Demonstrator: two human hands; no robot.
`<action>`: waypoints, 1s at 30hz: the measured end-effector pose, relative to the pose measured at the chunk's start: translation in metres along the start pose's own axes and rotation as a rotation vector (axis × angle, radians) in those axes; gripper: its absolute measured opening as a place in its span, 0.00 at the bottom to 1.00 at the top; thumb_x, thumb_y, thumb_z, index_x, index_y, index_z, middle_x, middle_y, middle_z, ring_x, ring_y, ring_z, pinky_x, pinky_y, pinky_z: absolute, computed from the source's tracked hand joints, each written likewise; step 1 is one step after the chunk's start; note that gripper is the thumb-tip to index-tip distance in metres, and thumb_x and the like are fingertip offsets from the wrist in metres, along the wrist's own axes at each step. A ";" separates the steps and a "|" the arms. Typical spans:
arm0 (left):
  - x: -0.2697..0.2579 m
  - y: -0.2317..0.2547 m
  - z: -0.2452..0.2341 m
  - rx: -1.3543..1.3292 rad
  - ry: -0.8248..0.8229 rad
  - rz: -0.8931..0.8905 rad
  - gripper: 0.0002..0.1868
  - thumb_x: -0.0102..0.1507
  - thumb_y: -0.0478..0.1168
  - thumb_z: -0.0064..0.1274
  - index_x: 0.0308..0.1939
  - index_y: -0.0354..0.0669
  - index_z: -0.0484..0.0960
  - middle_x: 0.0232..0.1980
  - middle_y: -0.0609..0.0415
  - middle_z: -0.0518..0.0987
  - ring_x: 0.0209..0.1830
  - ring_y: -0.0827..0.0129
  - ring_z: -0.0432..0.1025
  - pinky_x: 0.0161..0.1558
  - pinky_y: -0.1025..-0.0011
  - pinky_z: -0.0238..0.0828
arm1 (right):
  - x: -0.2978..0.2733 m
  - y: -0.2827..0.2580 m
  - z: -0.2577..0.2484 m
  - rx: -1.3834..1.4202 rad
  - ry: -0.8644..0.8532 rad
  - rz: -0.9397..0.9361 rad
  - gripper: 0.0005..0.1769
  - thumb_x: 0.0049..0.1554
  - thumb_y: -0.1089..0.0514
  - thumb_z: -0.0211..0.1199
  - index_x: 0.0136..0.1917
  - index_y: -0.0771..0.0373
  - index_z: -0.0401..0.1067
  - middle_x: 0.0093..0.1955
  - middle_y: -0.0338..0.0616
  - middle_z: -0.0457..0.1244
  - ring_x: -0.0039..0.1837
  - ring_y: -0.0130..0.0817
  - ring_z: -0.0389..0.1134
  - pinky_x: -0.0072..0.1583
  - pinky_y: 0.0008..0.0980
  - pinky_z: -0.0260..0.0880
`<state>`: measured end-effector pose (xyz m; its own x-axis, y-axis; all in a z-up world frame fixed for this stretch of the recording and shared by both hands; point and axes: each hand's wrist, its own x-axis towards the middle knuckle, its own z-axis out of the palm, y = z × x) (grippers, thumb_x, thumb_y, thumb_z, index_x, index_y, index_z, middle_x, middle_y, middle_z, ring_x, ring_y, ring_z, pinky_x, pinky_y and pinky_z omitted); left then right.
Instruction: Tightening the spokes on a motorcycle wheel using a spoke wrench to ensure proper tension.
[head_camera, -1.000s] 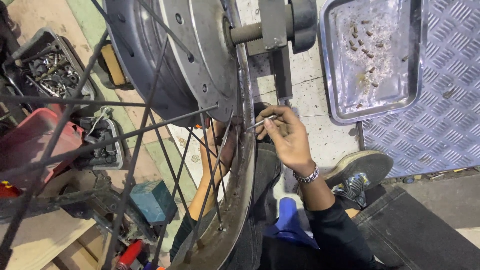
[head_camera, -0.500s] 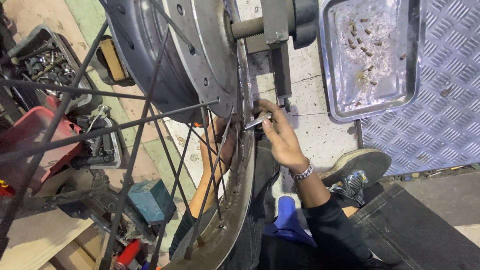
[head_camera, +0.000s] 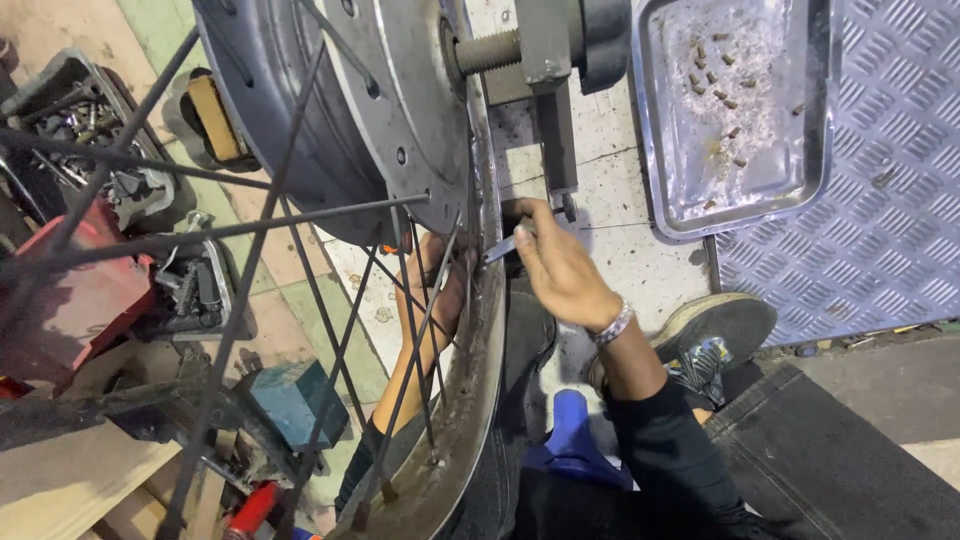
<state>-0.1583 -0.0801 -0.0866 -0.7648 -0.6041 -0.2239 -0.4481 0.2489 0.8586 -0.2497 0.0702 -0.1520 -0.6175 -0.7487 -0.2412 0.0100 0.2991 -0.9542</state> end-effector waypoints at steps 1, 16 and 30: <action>-0.002 0.000 0.001 0.000 0.001 0.000 0.07 0.64 0.36 0.59 0.45 0.40 0.84 0.44 0.37 0.83 0.51 0.33 0.75 0.52 0.48 0.74 | 0.000 0.008 -0.002 0.000 -0.001 0.000 0.22 0.70 0.57 0.35 0.71 0.72 0.53 0.53 0.66 0.65 0.58 0.62 0.71 0.59 0.61 0.68; 0.002 0.012 0.003 -0.043 -0.026 0.060 0.04 0.65 0.33 0.58 0.43 0.39 0.85 0.40 0.42 0.83 0.47 0.42 0.79 0.52 0.51 0.74 | 0.025 -0.021 -0.026 0.893 0.025 0.481 0.11 0.66 0.62 0.52 0.58 0.71 0.61 0.31 0.24 0.39 0.25 0.11 0.41 0.24 0.14 0.48; -0.141 0.098 -0.047 0.151 -0.127 0.354 0.03 0.66 0.37 0.58 0.40 0.42 0.85 0.37 0.39 0.81 0.43 0.35 0.77 0.46 0.58 0.77 | -0.100 -0.071 -0.033 0.193 -0.387 0.539 0.20 0.68 0.49 0.50 0.58 0.71 0.66 0.34 0.45 0.59 0.28 0.30 0.62 0.27 0.31 0.68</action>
<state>-0.0725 -0.0056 0.0512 -0.9309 -0.3650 0.0098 -0.2026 0.5386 0.8179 -0.2145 0.1427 -0.0542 -0.1622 -0.6933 -0.7022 0.3990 0.6047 -0.6893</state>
